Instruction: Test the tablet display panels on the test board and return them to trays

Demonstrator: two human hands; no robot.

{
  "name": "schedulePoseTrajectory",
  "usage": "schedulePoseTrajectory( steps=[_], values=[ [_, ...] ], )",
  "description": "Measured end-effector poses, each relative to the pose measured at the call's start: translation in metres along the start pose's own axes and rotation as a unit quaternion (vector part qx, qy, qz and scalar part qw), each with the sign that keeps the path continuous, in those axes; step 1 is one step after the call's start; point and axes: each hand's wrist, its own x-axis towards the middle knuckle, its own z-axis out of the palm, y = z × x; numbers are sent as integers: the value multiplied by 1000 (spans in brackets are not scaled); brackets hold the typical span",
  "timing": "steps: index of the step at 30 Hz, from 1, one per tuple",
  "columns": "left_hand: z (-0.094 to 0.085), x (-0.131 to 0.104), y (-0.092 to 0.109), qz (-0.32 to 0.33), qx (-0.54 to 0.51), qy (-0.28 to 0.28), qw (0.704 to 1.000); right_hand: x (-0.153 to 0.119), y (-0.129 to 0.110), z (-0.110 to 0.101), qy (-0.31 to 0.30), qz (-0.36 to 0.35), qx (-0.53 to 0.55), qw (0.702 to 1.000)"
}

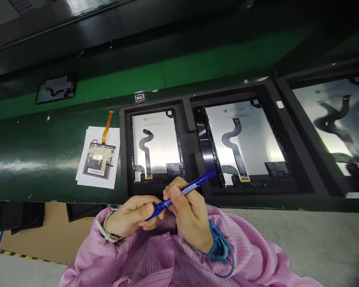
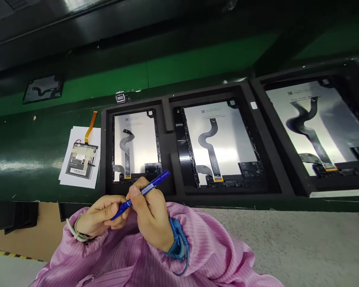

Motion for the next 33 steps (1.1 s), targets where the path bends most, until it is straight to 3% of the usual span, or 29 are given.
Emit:
schedulePoseTrajectory(
  steps=[2,4,5,7,9,12,15,18,22,28,33],
  values=[
    [-3,-4,-3,-22,-63,-29,997,6,-9,-10,76,-56,-29,995],
    [-10,-14,-7,-26,-92,-32,995,17,-22,-29,191,-135,-46,971],
    [-15,-20,-9,-10,-91,-10,996,22,-28,-40,225,-155,-45,961],
    [-23,-29,-16,58,-37,89,994,30,-33,-58,288,-195,-36,937],
    [-26,-29,-23,139,95,225,960,35,-27,-65,229,-146,-53,961],
    [-26,-19,-31,215,337,338,852,35,-2,-53,89,-57,-140,985],
    [-26,-9,-35,239,484,344,769,34,19,-37,36,-24,-214,976],
    [-28,-5,-35,249,544,329,730,35,25,-34,15,-2,-251,968],
    [-27,-4,-34,256,576,324,706,37,24,-38,-14,15,-268,963],
    [-26,-5,-34,234,557,327,726,38,24,-36,-18,21,-272,962],
    [-27,-5,-34,226,560,323,729,34,21,-40,13,9,-145,989]
  ],
)
